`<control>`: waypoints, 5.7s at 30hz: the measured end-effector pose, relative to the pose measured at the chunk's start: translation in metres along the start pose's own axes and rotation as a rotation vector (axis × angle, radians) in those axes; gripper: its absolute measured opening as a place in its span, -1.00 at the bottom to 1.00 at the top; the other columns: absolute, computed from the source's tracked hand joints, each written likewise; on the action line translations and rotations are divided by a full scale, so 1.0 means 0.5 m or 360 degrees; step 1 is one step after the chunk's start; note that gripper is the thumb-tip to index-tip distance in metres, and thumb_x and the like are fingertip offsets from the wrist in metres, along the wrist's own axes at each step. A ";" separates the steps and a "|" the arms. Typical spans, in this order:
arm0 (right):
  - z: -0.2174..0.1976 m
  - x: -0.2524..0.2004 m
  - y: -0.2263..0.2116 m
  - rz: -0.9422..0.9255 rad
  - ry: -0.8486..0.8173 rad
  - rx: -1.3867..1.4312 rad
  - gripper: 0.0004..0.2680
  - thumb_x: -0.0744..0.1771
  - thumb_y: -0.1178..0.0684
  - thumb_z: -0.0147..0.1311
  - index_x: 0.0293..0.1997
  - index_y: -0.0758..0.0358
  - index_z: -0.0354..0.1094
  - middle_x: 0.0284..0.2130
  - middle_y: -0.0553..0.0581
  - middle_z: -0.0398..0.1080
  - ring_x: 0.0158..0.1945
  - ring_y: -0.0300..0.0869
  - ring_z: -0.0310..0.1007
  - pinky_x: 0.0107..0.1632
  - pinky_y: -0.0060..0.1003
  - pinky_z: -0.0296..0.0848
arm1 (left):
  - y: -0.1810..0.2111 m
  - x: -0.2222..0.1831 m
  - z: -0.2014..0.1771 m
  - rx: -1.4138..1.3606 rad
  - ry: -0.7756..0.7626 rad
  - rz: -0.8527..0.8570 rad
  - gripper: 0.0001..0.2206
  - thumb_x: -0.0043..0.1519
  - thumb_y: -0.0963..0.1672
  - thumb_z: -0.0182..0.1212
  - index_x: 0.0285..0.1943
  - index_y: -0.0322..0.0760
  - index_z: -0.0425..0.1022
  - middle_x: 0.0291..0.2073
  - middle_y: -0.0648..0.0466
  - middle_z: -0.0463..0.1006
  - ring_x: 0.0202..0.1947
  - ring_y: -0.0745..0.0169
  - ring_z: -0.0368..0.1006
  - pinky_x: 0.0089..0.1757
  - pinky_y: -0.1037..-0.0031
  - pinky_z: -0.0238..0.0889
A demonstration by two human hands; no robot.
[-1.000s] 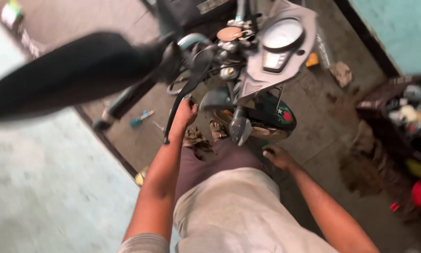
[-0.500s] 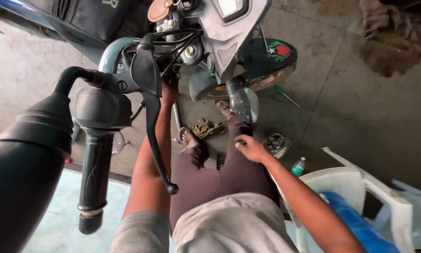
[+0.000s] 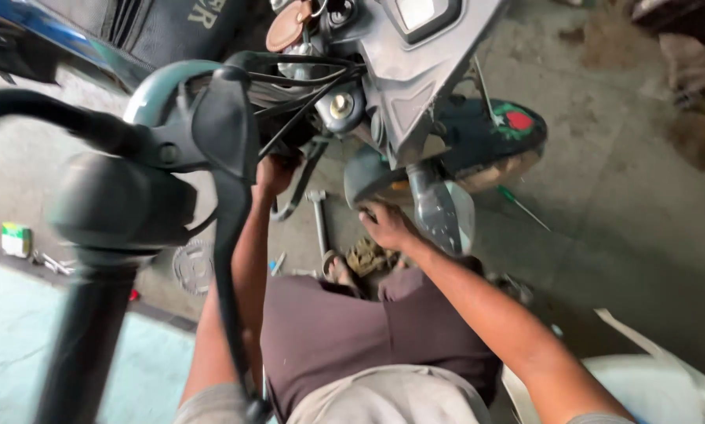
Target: The recorder is working on the electrical wiring and components underneath the seat and near the front of a motorcycle.
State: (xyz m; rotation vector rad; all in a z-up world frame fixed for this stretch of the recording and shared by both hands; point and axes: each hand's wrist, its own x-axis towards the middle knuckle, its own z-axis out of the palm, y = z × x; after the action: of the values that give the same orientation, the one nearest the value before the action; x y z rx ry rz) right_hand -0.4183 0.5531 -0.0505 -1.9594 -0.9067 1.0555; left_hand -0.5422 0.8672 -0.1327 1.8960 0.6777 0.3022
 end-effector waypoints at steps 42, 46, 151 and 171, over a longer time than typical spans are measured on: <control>0.156 0.333 0.141 -0.1141 0.0688 0.0129 -0.72 0.43 -0.02 -0.06 -0.45 0.33 0.19 -0.65 0.23 0.20 -0.56 -0.01 0.17 -0.40 -0.08 0.18 | 0.190 -0.087 0.081 0.0824 0.0991 0.0948 -0.83 0.22 -0.09 0.30 -0.35 -0.27 0.56 -0.55 -0.10 0.56 -0.48 -0.20 0.53 -0.43 0.11 0.33; 0.139 0.338 0.145 -0.1114 0.0523 0.0296 -0.69 0.43 -0.04 -0.07 -0.48 0.31 0.13 -0.67 0.08 0.11 -0.54 -0.24 0.08 -0.43 -0.16 0.10 | 0.188 -0.080 0.074 0.0776 0.0982 0.0915 -0.85 0.21 -0.10 0.30 -0.34 -0.27 0.59 -0.55 -0.13 0.55 -0.49 -0.22 0.52 -0.42 0.09 0.34; 0.070 0.402 0.041 -0.1096 0.0240 0.0367 -0.81 0.42 0.15 0.01 0.08 0.37 0.51 -0.24 0.28 0.56 -0.26 -0.18 0.45 -0.21 -0.22 0.41 | 0.147 -0.088 0.189 0.1270 0.1401 0.0434 -0.89 0.01 -0.11 0.27 -0.45 -0.22 0.62 -0.42 0.02 0.60 -0.23 -0.04 0.46 -0.23 0.16 0.15; 0.009 0.312 -0.031 -0.1269 0.0423 -0.0926 -0.78 0.40 0.05 0.07 0.20 0.05 0.36 -0.24 0.28 0.55 -0.12 0.23 0.52 -0.14 0.12 0.43 | 0.137 -0.083 0.209 0.1292 0.1655 0.0646 -0.69 0.10 -0.14 0.30 0.02 -0.28 0.50 -0.12 0.00 0.57 -0.12 0.01 0.45 -0.10 0.24 0.27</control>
State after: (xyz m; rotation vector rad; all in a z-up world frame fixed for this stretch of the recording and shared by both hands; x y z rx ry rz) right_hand -0.3611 0.6915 -0.0970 -1.8053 -1.7620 0.0662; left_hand -0.5021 0.7440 -0.1104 2.5997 1.1995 1.5264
